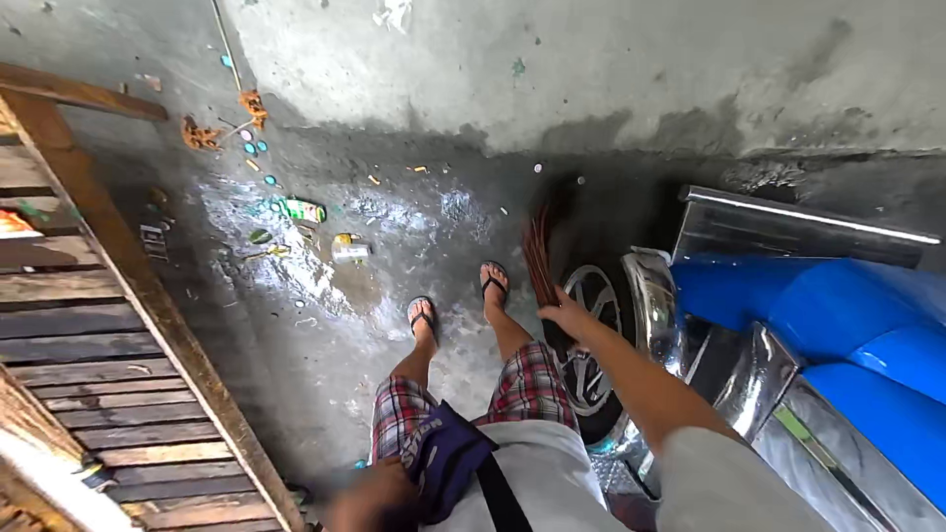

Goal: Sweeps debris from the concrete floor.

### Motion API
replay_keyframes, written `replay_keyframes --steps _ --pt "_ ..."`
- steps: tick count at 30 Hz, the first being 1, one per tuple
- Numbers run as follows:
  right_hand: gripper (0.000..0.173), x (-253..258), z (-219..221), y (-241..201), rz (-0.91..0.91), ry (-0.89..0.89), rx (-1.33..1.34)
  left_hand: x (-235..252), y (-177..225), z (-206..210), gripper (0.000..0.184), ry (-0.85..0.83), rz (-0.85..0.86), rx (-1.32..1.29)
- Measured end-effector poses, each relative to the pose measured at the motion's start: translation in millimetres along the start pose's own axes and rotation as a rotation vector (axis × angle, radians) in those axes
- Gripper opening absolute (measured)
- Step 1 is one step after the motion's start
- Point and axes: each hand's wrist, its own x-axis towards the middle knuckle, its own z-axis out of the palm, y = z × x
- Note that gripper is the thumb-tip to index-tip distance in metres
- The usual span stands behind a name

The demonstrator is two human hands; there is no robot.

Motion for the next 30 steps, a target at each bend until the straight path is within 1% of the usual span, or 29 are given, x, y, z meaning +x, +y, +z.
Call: replay_keyframes --steps 1,2,4,6,7,8,9,11,12,13,14,15,16,19,21,22,24,25,26,27,28,30 --pt "0.087 -27.8 -2.2 17.4 -0.007 -0.009 0.02 -0.8 -6.1 3.4 0.019 0.012 0.02 -0.053" --pt "0.088 -57.2 -9.2 34.8 -0.021 0.013 0.1 0.9 -12.1 6.5 0.019 0.021 0.043 -0.095" --pt "0.09 -109.0 -20.5 66.9 -0.019 0.092 0.262 6.2 -14.8 8.3 0.019 0.03 0.061 -0.127" --pt "0.089 -133.7 -19.6 76.9 0.001 0.177 0.378 10.3 -15.7 9.6 0.018 0.051 0.075 -0.12" --pt "0.088 -131.1 -13.7 71.5 -0.008 0.231 0.398 9.7 -17.3 8.9 0.017 0.064 0.083 -0.112" --pt "0.087 -116.8 -8.6 60.6 -0.026 0.291 0.371 8.2 -21.3 7.1 0.017 0.076 0.096 -0.097" --pt "0.085 -93.7 -5.0 47.3 -0.037 0.345 0.282 4.6 -25.5 4.1 0.017 0.086 0.104 -0.078" --pt "0.084 -38.5 -0.2 24.6 -0.015 0.371 -0.045 -10.0 -34.6 -3.9 0.016 0.084 0.09 -0.051" --pt "0.089 -17.3 4.3 15.6 0.009 0.343 -0.259 -17.6 -41.1 -6.3 0.016 0.082 0.081 -0.056" --pt "0.094 -6.9 12.7 8.3 0.032 0.295 -0.451 -26.2 -48.2 -10.8 0.016 0.081 0.076 -0.065" --pt "0.097 -6.9 24.0 6.5 0.044 0.261 -0.576 -35.1 -53.0 -17.4 0.017 0.079 0.069 -0.086" --pt "0.096 -17.7 31.9 11.3 0.039 0.259 -0.625 -44.0 -56.9 -21.7 0.018 0.085 0.066 -0.116" --pt "0.095 -37.1 35.0 23.7 0.022 0.284 -0.615 -53.2 -60.4 -23.4 0.018 0.09 0.066 -0.148" --pt "0.093 -97.5 31.0 63.4 -0.045 0.407 -0.477 -69.8 -73.6 -22.5 0.019 0.152 0.093 -0.187" --pt "0.094 -113.2 44.1 72.5 -0.048 0.449 -0.286 -79.5 -77.1 -24.1 0.02 0.18 0.096 -0.209" --pt "0.094 -107.2 55.2 68.0 -0.052 0.443 -0.16 -83.4 -79.4 -26.1 0.02 0.191 0.098 -0.216" --pt "0.084 -74.3 93.5 43.5 -0.055 0.388 0.15 -94.7 -87.3 -29.8 0.02 0.22 0.103 -0.21" --pt "0.077 -52.5 121.4 23.3 -0.045 0.343 0.289 -101.3 -92.4 -30.7 0.019 0.232 0.107 -0.202" --pt "0.069 -29.2 155.2 1.4 -0.038 0.273 0.366 -108.5 -97.1 -31.7 0.018 0.244 0.105 -0.191" --pt "0.063 -6.2 192.5 -18.6 -0.046 0.17 0.352 -116.2 -101.9 -32.0 0.017 0.256 0.097 -0.191" --pt "0.064 14.4 230.1 -37.4 -0.05 0.052 0.277 -122.3 -107.0 -32.2 0.017 0.272 0.089 -0.183" --pt "0.081 32.7 295.7 -75.7 -0.045 -0.133 0.087 -130.3 -113.4 -34.1 0.018 0.293 0.073 -0.176"
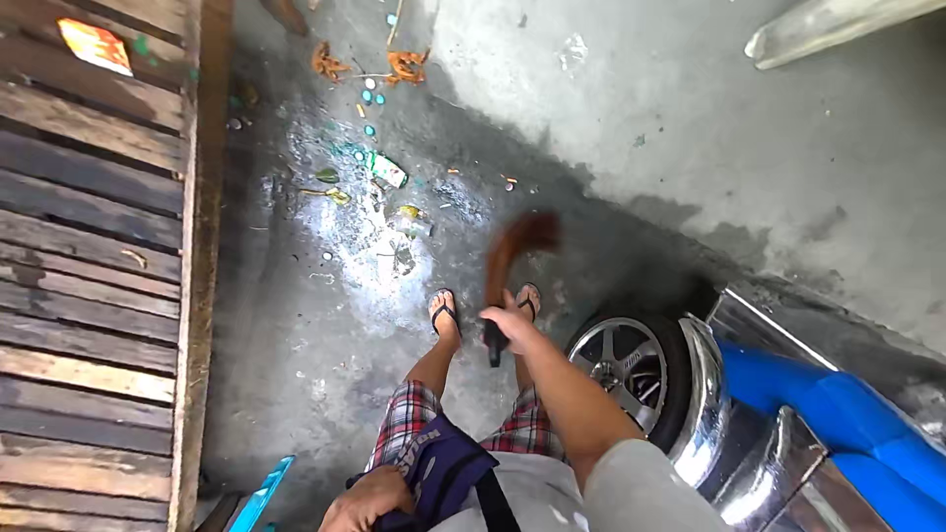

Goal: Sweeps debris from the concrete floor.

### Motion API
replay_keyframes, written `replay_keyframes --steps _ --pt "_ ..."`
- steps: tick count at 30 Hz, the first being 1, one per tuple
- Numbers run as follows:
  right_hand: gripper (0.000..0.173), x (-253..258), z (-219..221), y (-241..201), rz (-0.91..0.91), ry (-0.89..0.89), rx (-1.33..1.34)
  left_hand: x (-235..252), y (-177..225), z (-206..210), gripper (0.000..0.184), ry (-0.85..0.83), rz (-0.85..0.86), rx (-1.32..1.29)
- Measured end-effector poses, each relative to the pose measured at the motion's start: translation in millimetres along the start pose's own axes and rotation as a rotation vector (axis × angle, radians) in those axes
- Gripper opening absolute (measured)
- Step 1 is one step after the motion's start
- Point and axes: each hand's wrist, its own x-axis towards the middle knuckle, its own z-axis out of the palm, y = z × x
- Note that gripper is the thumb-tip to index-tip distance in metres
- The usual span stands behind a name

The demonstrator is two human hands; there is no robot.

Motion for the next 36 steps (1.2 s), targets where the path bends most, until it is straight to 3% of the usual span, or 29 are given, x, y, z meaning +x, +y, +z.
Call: replay_keyframes --steps 2,4,8,10,13,15,16,19,21,24,26,28,31,34,36 --pt "0.085 -6.1 40.9 -17.7 -0.032 -0.123 -0.023 -6.9 -0.2 -7.2 0.02 0.019 -0.021 -0.019" --pt "0.081 -44.5 42.9 -9.7 -0.1 -0.161 0.037 -17.8 -2.1 -12.3 0.019 0.041 -0.008 -0.059" --pt "0.088 -144.0 -0.3 35.4 -0.114 0.037 0.061 -28.3 -9.0 -17.3 0.016 0.102 0.09 -0.112" --pt "0.083 -163.3 -15.7 49.8 -0.079 0.178 0.125 -31.3 -9.6 -20.9 0.017 0.146 0.121 -0.11" --pt "0.058 -126.6 -8.9 44.4 -0.099 0.293 0.257 -39.7 -11.7 -23.9 0.019 0.212 0.098 -0.097" --pt "0.033 -82.2 35.3 18.6 -0.056 0.309 0.391 -47.3 -18.1 -21.8 0.018 0.25 0.082 -0.089" --pt "0.028 -64.2 69.5 -1.9 -0.007 0.29 0.423 -50.7 -22.3 -19.8 0.018 0.267 0.077 -0.084" --pt "0.027 -40.0 163.1 -57.8 0.083 0.004 0.317 -64.0 -32.3 -14.9 0.019 0.311 0.055 -0.076" --pt "0.031 -36.4 184.3 -75.4 0.03 -0.235 0.172 -71.8 -35.0 -12.5 0.019 0.339 0.038 -0.09" --pt "0.061 -48.0 191.7 -49.3 -0.079 -0.309 0.014 -79.5 -33.0 -14.6 0.017 0.378 0.029 -0.164" --pt "0.074 -83.9 204.6 -11.9 0.001 -0.323 -0.08 -83.2 -34.2 -13.5 0.017 0.418 0.042 -0.185" --pt "0.064 -117.9 214.0 14.7 0.129 -0.334 -0.109 -85.5 -32.7 -11.5 0.017 0.471 0.057 -0.179" --pt "0.036 -109.1 228.4 4.1 0.303 -0.267 -0.19 -86.0 -32.4 -13.5 0.017 0.522 0.072 -0.183" --pt "0.028 -57.2 240.1 -60.2 0.345 -0.144 -0.546 -92.4 -44.3 -9.7 0.018 0.584 0.073 -0.163" --pt "0.025 -16.6 232.3 -118.8 0.203 -0.031 -0.676 -103.5 -52.0 -5.0 0.018 0.608 0.031 -0.171"
